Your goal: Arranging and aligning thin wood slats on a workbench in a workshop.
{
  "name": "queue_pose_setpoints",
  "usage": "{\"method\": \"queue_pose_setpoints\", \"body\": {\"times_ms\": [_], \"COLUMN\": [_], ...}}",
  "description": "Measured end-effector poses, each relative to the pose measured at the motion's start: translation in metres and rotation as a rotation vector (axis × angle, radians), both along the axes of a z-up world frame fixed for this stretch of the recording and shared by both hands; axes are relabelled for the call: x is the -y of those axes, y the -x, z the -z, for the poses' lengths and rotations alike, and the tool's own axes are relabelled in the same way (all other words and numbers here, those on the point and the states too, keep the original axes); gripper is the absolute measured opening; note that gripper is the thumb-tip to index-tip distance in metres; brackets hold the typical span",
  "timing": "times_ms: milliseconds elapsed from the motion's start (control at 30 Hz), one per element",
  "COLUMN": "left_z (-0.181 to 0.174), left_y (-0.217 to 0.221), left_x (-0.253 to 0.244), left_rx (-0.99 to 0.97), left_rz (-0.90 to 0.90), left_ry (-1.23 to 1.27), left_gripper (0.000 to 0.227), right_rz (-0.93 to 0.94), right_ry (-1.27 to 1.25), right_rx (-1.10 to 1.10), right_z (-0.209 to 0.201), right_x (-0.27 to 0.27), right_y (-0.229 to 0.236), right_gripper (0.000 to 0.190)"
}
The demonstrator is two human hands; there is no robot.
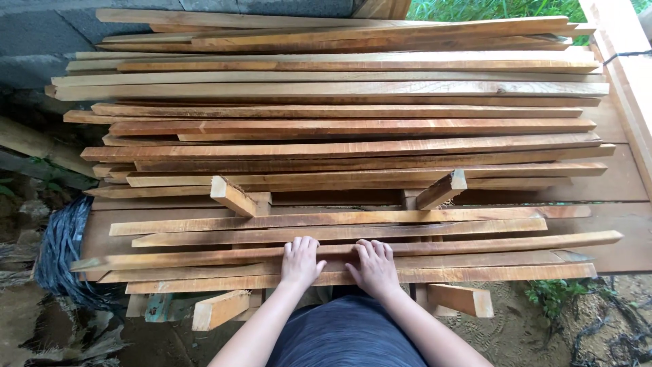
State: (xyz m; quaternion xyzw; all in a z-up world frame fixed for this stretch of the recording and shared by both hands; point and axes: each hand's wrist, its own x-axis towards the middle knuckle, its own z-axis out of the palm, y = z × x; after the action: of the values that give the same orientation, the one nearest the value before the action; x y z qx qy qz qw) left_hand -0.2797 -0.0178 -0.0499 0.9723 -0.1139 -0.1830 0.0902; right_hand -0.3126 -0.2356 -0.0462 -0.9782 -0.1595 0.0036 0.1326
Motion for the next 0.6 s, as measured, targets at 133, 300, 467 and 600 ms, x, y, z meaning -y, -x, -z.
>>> {"method": "queue_pose_setpoints", "body": {"times_ms": [133,300,467,600], "left_z": [-0.012,0.039,0.012,-0.001], "left_y": [0.011,0.015,0.016,0.025], "left_x": [-0.002,-0.013,-0.009,-0.012], "left_rx": [-0.021,0.052,-0.020,-0.106], "left_rz": [0.006,-0.043,-0.051,0.011], "left_ry": [0.048,0.272,0.256,0.238], "left_gripper": [0.048,0.050,0.048,0.048], "right_rz": [0.016,0.070,0.007,-0.090], "right_ry": [0.025,-0.159,-0.051,-0.068], "right_rx": [0.020,0.088,-0.005,0.014], "right_z": [-0.008,0.011,-0.009,-0.011], "right_x": [0.002,0.020,0.022,0.029], "right_y": [0.004,0.003,-0.003,0.004], "right_gripper": [0.061,0.057,0.046,0.038]}}
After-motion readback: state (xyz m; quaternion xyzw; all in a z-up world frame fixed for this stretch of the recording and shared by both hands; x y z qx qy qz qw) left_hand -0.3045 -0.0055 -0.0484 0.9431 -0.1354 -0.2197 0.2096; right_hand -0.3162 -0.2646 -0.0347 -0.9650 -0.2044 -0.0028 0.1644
